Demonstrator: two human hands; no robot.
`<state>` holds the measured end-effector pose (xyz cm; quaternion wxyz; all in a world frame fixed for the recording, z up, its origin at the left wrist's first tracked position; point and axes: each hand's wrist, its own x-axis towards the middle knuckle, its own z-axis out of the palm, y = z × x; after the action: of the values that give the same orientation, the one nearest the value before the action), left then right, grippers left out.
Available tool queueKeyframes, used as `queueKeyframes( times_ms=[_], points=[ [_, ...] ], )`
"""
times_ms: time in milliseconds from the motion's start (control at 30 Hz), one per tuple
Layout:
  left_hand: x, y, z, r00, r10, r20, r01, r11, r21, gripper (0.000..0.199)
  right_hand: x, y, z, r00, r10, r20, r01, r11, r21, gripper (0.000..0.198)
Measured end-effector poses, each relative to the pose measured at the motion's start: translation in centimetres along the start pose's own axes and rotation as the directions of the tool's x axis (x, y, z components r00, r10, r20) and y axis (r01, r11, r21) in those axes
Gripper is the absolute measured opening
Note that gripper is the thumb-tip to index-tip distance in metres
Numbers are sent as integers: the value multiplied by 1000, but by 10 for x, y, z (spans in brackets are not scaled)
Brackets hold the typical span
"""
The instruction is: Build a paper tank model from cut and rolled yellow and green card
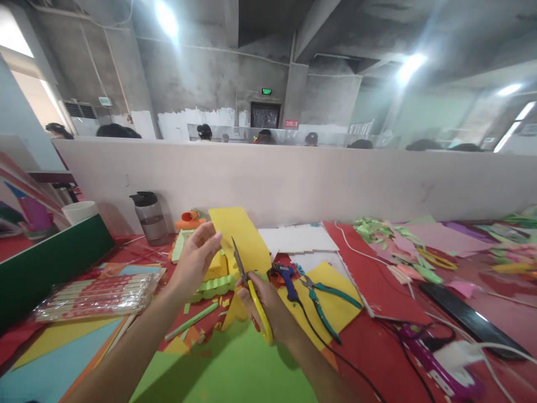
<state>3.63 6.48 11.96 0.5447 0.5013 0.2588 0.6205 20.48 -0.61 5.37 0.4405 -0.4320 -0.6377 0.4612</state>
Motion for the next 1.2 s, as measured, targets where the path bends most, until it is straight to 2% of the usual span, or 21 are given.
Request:
queueKeyframes(
  times_ms=[100, 267, 633, 833, 1033, 1200],
  points=[
    [-5, 1, 5, 994, 1, 109, -17, 990, 141, 29, 0, -3, 0, 999, -9, -32, 8, 1000, -27, 53],
    [-6, 2, 4, 997, 19, 72, -36, 967, 252, 22, -1, -6, -1, 1000, 0, -31, -1, 999, -50, 57],
    [-5, -1, 3, 990, -36, 135, 1, 968, 250, 25, 2, 3, 0, 995, -41, -87, 40, 999, -8, 60],
    [-8, -1, 6, 992, 23, 127, -52, 972, 231, 19, 0, -1, -1, 993, -59, -101, 57, 998, -26, 66],
    [-7, 0, 6, 992, 25, 123, -53, 971, 235, 19, 0, -3, -3, 994, -64, -87, 62, 998, -19, 72],
    [-8, 2, 8, 992, -19, 125, -13, 967, 254, 27, -1, -2, -2, 986, -110, -126, 100, 992, -82, 65]
  ],
)
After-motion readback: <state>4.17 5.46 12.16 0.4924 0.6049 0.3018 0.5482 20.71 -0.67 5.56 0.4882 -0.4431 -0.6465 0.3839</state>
